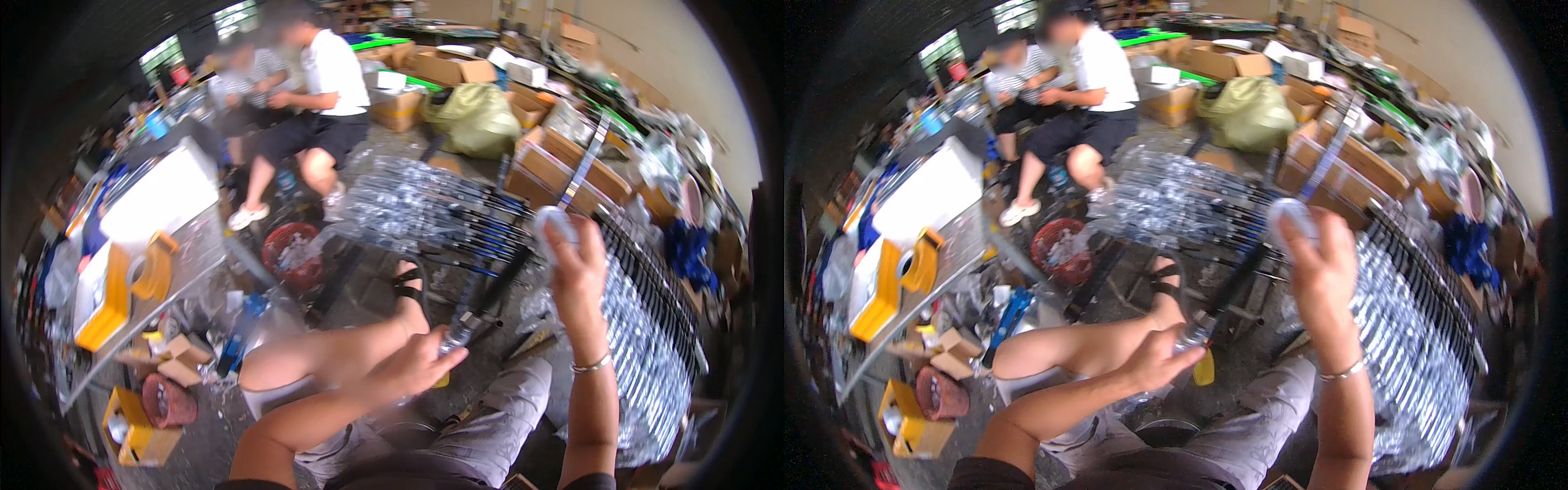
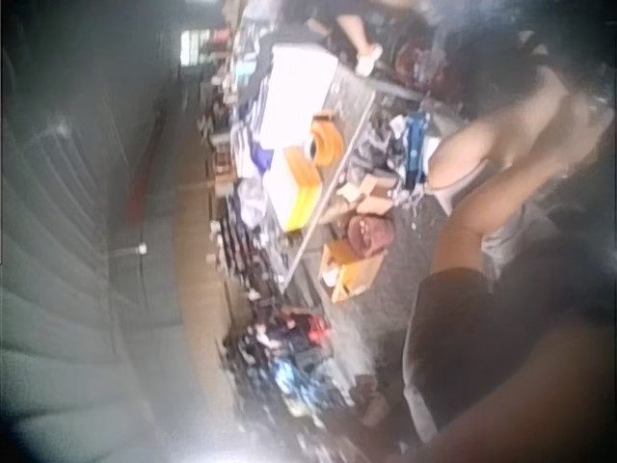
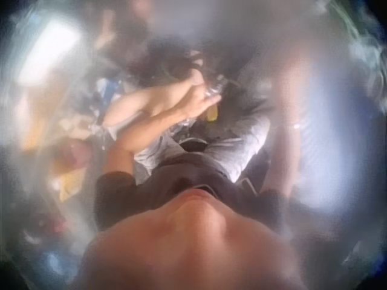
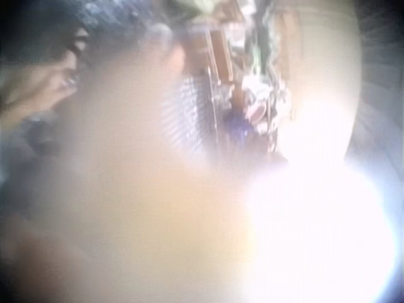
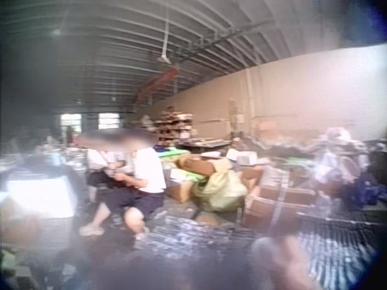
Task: The person sits on the floor in a cluttered workshop and wipes the handles of fishing rods with a white cloth. They pick up rods from a nearby rack, wipe the handle area, and place them back. Another person is visible in the background working at a table.
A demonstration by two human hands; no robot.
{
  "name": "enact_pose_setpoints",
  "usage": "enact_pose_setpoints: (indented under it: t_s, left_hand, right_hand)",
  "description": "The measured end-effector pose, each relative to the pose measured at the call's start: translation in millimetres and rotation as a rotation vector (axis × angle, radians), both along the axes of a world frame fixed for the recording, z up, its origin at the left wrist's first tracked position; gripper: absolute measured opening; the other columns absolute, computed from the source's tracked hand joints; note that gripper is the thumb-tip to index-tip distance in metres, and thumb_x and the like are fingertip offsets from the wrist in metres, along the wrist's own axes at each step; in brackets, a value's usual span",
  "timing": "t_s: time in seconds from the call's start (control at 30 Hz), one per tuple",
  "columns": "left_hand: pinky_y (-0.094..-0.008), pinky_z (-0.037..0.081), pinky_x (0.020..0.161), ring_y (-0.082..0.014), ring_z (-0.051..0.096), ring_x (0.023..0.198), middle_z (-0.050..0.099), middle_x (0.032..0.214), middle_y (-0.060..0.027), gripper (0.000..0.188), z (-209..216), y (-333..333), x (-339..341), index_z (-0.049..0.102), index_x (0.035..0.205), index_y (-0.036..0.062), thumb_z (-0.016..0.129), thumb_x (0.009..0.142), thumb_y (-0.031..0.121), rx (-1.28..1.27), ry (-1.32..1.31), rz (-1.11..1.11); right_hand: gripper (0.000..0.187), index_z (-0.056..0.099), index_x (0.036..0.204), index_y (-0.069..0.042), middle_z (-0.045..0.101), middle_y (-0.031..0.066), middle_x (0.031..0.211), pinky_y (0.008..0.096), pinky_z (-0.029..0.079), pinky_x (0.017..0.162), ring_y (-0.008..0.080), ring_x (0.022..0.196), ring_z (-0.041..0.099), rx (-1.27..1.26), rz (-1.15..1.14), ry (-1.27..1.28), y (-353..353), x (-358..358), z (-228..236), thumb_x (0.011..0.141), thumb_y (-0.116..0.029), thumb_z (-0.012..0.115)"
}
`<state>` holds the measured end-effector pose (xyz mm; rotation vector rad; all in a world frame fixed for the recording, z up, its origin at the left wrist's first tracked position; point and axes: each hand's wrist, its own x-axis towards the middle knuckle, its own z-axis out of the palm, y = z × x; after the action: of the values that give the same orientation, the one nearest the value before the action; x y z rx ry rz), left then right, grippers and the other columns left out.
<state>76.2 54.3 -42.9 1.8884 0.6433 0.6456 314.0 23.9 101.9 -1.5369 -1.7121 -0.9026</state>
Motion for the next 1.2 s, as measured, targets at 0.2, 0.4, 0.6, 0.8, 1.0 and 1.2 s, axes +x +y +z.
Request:
enact_pose_setpoints:
  t_s: [0.2,0.4,0.6,0.8,1.0,1.2]
  left_hand:
    - [-0.0312,0.044,0.068,-0.0141,0.053,0.07,0.057,0.075,-0.0053,0.025,19,-3,-7,0.055,0.097,-0.0004,0.062,0.092,0.022,-0.177,0.04,-0.052]
    - [-0.0293,0.043,0.065,-0.0124,0.053,0.068,0.057,0.072,-0.0034,0.024,23,-6,-6,0.054,0.095,0.0012,0.061,0.093,0.025,-0.168,-0.053,-0.123]
    - [-0.0258,0.041,0.055,-0.0083,0.049,0.058,0.051,0.066,0.0012,0.02,36,-6,-8,0.051,0.089,0.0067,0.059,0.094,0.025,-0.358,-0.071,-0.277]
    - [-0.0224,0.032,0.042,-0.0052,0.04,0.047,0.042,0.059,0.0041,0.022,40,-7,-12,0.048,0.088,0.0092,0.059,0.095,0.027,-0.782,-0.123,-0.474]
    - [-0.0212,0.028,0.039,-0.0047,0.036,0.043,0.038,0.055,0.0046,0.025,36,-6,-19,0.047,0.086,0.0101,0.057,0.097,0.03,-0.927,-0.183,-0.647]
    - [-0.0208,0.027,0.038,-0.005,0.036,0.041,0.039,0.055,0.0041,0.028,32,-8,-20,0.047,0.083,0.0093,0.058,0.095,0.032,-1.051,-0.28,-0.779]
  right_hand:
    - [0.054,0.066,0.109,-0.006,0.055,0.0194,0.105,0.0397,0.05,0.079,0.0348,0.092,0.059,-0.048,0.099,0.093,-6,-14,-4,0.063,0.017,0.053]
    - [0.059,0.063,0.114,-0.003,0.053,0.022,0.113,0.0391,0.045,0.093,0.0377,0.104,0.057,-0.127,0.104,0.149,-15,-12,-4,0.063,0.021,0.047]
    - [0.053,0.064,0.112,-0.005,0.053,0.022,0.109,0.0403,0.046,0.089,0.0372,0.101,0.056,0.075,0.125,0.235,-13,-2,-8,0.065,0.015,0.051]
    - [0.047,0.065,0.113,-0.005,0.054,0.0188,0.111,0.0383,0.046,0.089,0.0326,0.102,0.055,0.186,0.117,0.391,-17,-3,-2,0.073,0.015,0.05]
    - [0.043,0.059,0.12,-0.005,0.053,0.0172,0.123,0.0337,0.044,0.092,0.028,0.11,0.054,0.244,0.245,0.451,-15,0,-24,0.081,0.012,0.054]
    - [0.041,0.059,0.117,-0.006,0.051,0.014,0.123,0.034,0.041,0.094,0.0262,0.112,0.05,0.13,0.419,0.489,-16,-13,-33,0.079,0.008,0.057]
